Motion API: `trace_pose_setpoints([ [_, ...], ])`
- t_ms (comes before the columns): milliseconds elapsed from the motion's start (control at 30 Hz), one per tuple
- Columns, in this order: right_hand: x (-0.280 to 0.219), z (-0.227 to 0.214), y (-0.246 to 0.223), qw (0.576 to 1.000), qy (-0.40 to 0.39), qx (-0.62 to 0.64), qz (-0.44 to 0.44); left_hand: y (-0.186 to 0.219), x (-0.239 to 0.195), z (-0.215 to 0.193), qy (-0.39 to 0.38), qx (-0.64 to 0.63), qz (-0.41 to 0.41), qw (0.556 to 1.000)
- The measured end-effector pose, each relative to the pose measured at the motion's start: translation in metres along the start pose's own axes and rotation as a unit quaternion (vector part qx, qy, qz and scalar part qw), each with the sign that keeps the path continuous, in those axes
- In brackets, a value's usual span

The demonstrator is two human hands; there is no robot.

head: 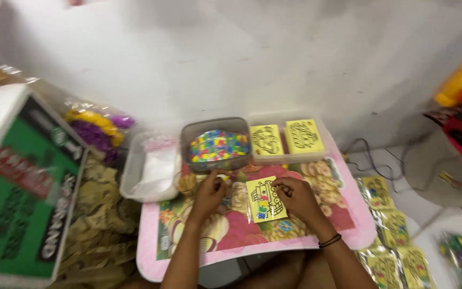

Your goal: The person sits on the floor and packs small colorful puzzle pieces into clear plastic bags along with a yellow puzzle card. They seal each bag and place it on the floor beside them, repeating the process with multiple sets.

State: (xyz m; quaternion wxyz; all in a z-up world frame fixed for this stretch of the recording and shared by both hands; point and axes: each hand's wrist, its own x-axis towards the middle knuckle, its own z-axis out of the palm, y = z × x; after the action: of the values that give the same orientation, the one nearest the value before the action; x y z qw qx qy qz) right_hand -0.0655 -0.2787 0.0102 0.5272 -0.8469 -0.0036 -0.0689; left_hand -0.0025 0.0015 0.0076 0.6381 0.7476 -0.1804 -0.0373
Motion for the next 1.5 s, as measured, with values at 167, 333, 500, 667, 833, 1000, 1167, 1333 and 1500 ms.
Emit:
trace_pose_setpoints([
  [167, -0.027, -0.055, -0.001, 0.997, -0.001, -0.075, -0.019, -0.018, 0.002, 0.002, -0.017, 0.0, 0.002, 1.0],
  [333, -0.041, -0.115, 0.027, 0.971, 0.03, -0.235, -0.035, 0.006, 0.002, 0.012, -0.006, 0.017, -0.065, 0.998],
  [500, -0.048, -0.175, 0.045, 0.958, 0.081, -0.271, -0.053, 0.005, 0.003, 0.015, 0.033, 0.045, -0.11, 0.992],
  [667, -0.037, -0.229, 0.097, 0.969, 0.146, -0.196, 0.039, -0.022, 0.007, 0.009, 0.022, 0.037, -0.115, 0.992],
  [833, -0.026, -0.257, 0.167, 0.962, 0.273, 0.013, 0.024, -0.044, 0.01, 0.001, 0.026, 0.045, -0.115, 0.992],
  [1000, -0.018, -0.247, 0.235, 0.957, 0.273, -0.039, 0.09, -0.07, 0.013, -0.005, 0.046, 0.017, -0.12, 0.992],
  [1167, -0.011, -0.216, 0.257, 0.96, 0.21, -0.106, 0.154, -0.081, 0.017, -0.011, 0.054, 0.052, -0.137, 0.988],
  [1333, -0.002, -0.195, 0.256, 0.957, 0.171, -0.187, 0.139, -0.099, 0.02, -0.023, 0.039, 0.077, -0.15, 0.985],
  [1500, 0.007, -0.186, 0.261, 0.91, 0.083, -0.39, 0.115, -0.091, 0.019, -0.019, 0.044, 0.097, -0.145, 0.984],
])
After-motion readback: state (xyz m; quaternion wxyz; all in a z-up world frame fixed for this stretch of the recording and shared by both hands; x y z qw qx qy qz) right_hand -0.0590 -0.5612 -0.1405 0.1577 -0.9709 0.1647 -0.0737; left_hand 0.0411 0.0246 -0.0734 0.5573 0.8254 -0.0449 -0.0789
